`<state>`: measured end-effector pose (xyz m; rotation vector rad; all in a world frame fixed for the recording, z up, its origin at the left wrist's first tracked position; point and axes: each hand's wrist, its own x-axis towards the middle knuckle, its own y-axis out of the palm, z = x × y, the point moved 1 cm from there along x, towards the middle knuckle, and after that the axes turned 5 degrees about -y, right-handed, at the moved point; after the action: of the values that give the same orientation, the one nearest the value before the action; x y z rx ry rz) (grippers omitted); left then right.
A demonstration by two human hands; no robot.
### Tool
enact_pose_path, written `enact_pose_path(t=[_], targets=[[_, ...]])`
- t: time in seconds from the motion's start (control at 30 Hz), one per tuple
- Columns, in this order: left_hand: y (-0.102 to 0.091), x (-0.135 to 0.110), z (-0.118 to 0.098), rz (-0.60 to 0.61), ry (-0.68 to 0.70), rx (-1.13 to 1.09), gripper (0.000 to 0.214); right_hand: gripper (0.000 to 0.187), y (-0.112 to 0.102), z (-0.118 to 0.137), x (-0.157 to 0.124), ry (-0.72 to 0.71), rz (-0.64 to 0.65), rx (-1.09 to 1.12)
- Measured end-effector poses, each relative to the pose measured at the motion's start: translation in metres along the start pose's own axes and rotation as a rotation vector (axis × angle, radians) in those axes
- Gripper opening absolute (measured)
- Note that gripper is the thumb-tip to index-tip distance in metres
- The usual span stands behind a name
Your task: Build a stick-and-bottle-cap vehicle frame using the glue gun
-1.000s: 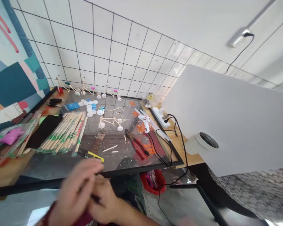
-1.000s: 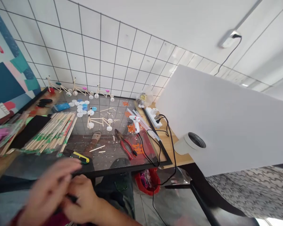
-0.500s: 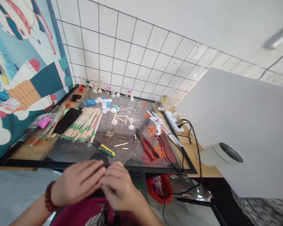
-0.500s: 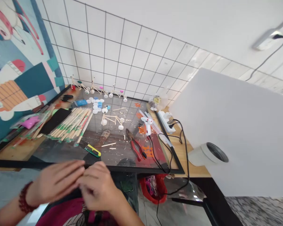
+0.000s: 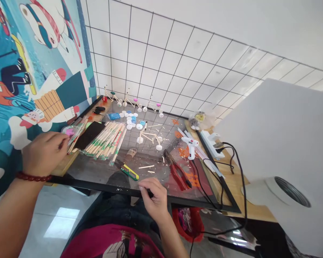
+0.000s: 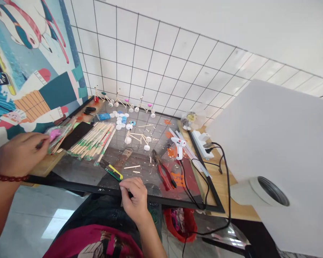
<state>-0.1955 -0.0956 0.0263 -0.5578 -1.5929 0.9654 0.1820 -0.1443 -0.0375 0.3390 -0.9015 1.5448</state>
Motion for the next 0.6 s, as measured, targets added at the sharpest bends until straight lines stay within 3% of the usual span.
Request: enact_pose_path(t=[0.1,0.17,0.27,0.37,0.47,0.6], targets=[[0.023,0.015,-0.001,0.228,0.043,0.117,0.026,0.02,0.001,0.0,-0.001,-0.012,0.01,-0.025],[0.04,0.028,0.003,0.253,0.03,0.15,0.016,0.02,0.002,0.0,-0.001,-0.026,0.017,-0.059],[0.055,0.041,0.01,0.246,-0.001,0.199,0.02,0.021,0.004,0.0,-0.003,-0.052,0.052,-0.111],[0.05,0.045,0.01,0.247,0.003,0.234,0.032,0.022,0.006,-0.002,-0.004,-0.07,0.086,-0.145],[0.032,0.048,0.005,0.24,0.017,0.239,0.042,0.022,0.008,-0.004,-0.006,-0.087,0.105,-0.174],[0.013,0.054,0.01,0.298,-0.115,0.188,0.054,0.023,0.01,-0.005,-0.007,-0.123,0.132,-0.222]])
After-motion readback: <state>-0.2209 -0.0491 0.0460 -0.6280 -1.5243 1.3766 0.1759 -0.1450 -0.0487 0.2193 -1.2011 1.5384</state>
